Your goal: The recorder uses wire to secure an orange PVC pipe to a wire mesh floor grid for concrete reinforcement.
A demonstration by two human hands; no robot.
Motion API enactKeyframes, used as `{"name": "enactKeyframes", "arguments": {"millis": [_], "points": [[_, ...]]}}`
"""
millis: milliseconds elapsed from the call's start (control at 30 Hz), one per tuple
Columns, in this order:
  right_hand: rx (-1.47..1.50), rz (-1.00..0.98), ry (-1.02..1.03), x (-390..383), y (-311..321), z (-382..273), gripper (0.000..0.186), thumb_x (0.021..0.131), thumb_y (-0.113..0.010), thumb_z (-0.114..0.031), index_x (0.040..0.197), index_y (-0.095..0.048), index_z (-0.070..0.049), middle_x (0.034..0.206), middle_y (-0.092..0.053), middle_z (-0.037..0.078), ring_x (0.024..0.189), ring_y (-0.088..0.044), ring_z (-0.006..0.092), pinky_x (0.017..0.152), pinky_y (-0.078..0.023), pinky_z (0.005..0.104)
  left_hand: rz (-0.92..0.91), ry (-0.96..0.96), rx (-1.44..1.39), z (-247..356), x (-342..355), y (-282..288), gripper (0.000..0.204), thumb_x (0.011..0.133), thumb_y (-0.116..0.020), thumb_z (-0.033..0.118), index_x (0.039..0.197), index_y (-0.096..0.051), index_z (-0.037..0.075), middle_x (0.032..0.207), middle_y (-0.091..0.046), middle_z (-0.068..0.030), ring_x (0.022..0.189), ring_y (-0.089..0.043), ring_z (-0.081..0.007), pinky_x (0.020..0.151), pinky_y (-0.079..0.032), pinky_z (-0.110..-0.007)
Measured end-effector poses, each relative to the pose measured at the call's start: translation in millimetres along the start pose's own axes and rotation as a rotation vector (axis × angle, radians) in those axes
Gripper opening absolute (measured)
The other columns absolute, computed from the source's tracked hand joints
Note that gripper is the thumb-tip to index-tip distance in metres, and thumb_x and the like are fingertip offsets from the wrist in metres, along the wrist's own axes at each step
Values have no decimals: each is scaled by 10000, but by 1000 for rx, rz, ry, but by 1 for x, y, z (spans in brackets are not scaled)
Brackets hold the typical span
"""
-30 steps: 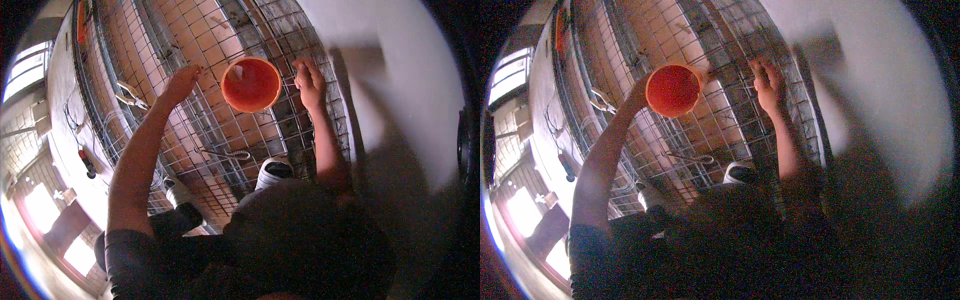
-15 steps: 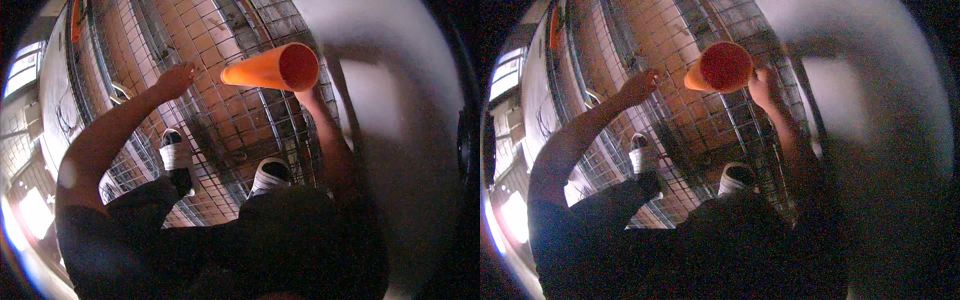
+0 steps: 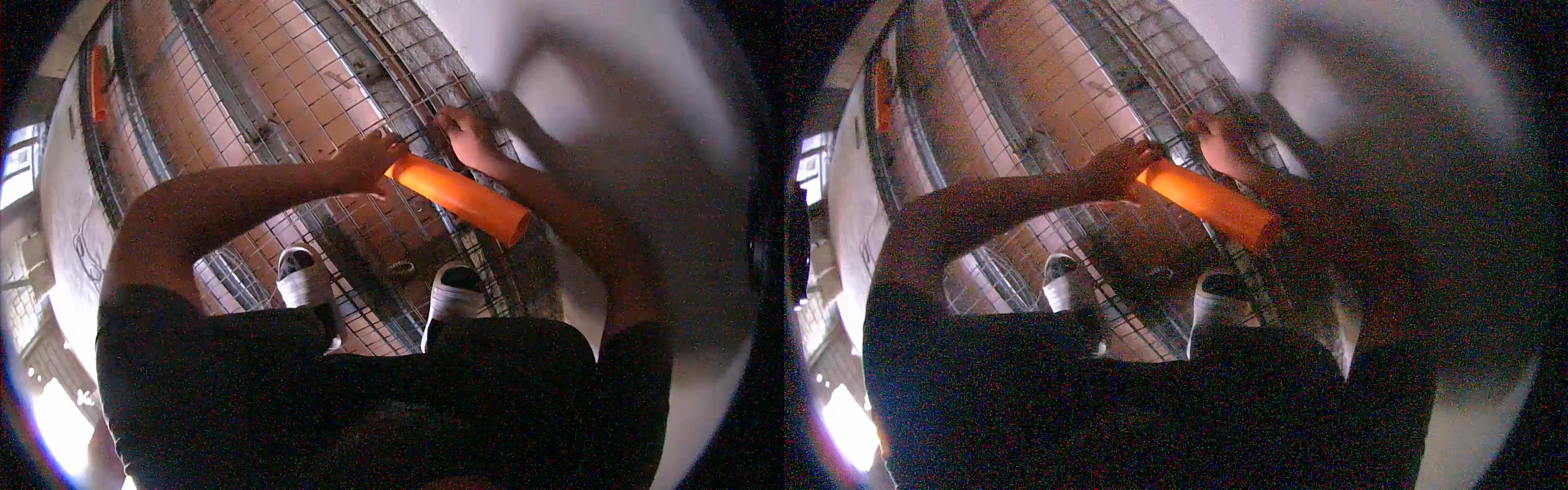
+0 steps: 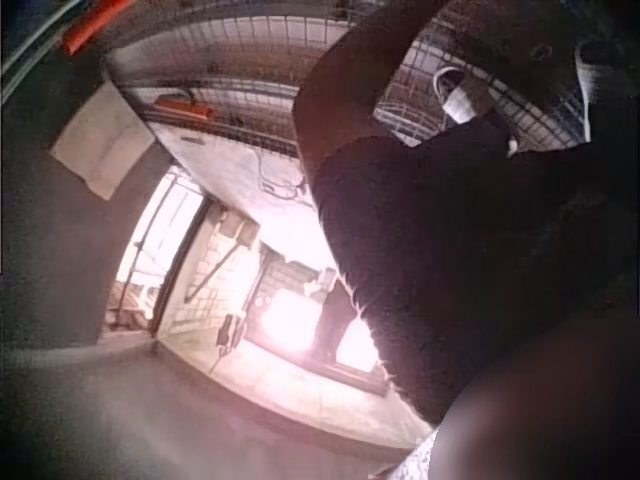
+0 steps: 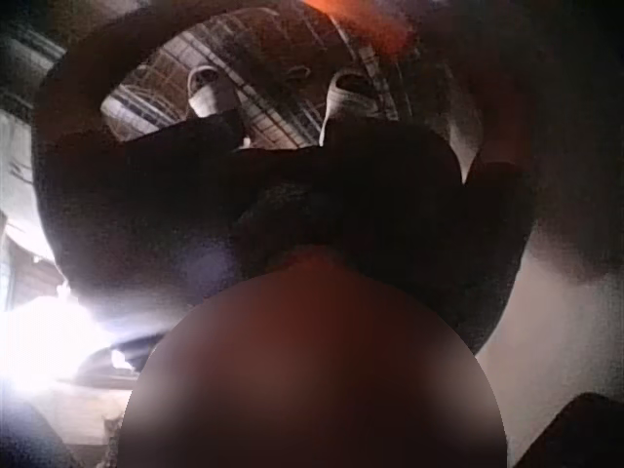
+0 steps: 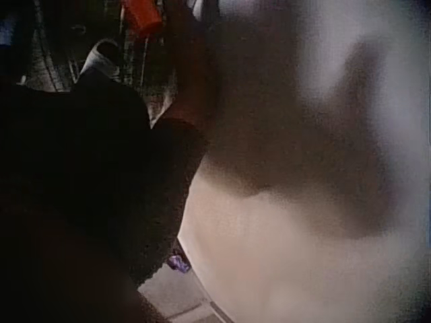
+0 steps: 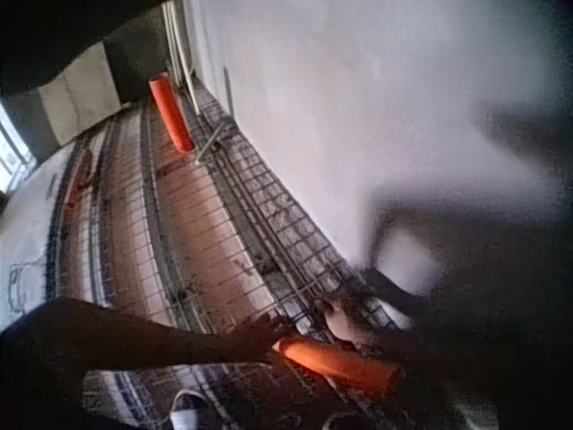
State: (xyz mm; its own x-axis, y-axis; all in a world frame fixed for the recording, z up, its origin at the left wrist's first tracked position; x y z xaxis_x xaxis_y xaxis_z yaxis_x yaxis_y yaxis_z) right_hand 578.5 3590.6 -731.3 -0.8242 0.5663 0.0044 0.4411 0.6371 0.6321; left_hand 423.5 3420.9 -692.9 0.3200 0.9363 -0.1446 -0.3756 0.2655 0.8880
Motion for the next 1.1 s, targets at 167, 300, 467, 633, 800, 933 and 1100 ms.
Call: {"name": "enactKeyframes", "arguments": {"millis": [167,300,467,633,800,933,1100], "points": [[265,-111,-200,-10,13,-23,195,965,-453,-186,892,-565,-43,709,-529,23,682,-531,134,655,-440,282,-51,27,-26,-16,8,-17,750,619,-789,323,1253,-430,145,1166,-474,-148,988,-557,-340,764,-539,-425],[629,-252,-453,-37,38,12,257,952,-474,-253,939,-597,-27,783,-576,45,735,-553,147,699,-480,317,92,-120,-345,-26,5,-8,654,648,-767,316,1196,-464,126,1137,-486,-152,950,-570,-331,762,-542,-407],[685,-162,-415,-51,42,2,296,974,-438,-300,940,-550,-28,846,-510,64,738,-551,164,911,-485,373,152,16,-858,-48,-9,4,529,715,-754,230,1145,-484,82,1005,-577,-98,925,-595,-240,805,-494,-373],[959,32,-580,-52,1,13,325,959,-469,-343,839,-524,-46,710,-479,50,611,-528,192,795,-508,334,40,132,-925,-62,-29,-17,545,724,-776,229,1157,-491,62,1052,-608,-78,996,-582,-203,869,-467,-364],[687,27,-604,-38,-8,4,388,955,-479,-351,654,-416,-114,524,-359,-28,444,-371,99,509,-410,276,69,111,-959,-56,-29,-27,572,710,-790,227,1174,-495,70,1081,-603,-74,1029,-572,-199,896,-457,-352],[512,73,-549,-26,-17,49,402,945,-498,-358,628,-426,-122,512,-376,-27,428,-377,99,456,-385,272,120,104,-1040,-52,-22,-31,587,701,-797,224,1182,-497,75,1095,-599,-70,1043,-566,-198,907,-452,-347],[434,216,-315,-3,-7,-8,378,945,-485,-362,661,-476,-113,507,-410,-16,428,-404,106,440,-380,289,187,125,-1121,-50,-23,-33,601,693,-805,220,1190,-498,79,1109,-596,-66,1057,-561,-197,917,-447,-342]]}}
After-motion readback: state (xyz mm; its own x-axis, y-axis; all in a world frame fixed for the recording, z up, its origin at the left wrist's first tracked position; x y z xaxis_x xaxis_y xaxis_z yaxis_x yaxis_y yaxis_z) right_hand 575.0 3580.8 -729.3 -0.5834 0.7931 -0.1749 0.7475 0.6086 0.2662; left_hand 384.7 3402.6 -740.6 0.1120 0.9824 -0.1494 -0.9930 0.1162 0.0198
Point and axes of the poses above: each hand's wrist, its own x-axis towards the middle knuckle, its own y-axis out of the back of the hand, z = x × y, the point moved 2 cm from there along x, towards the middle knuckle
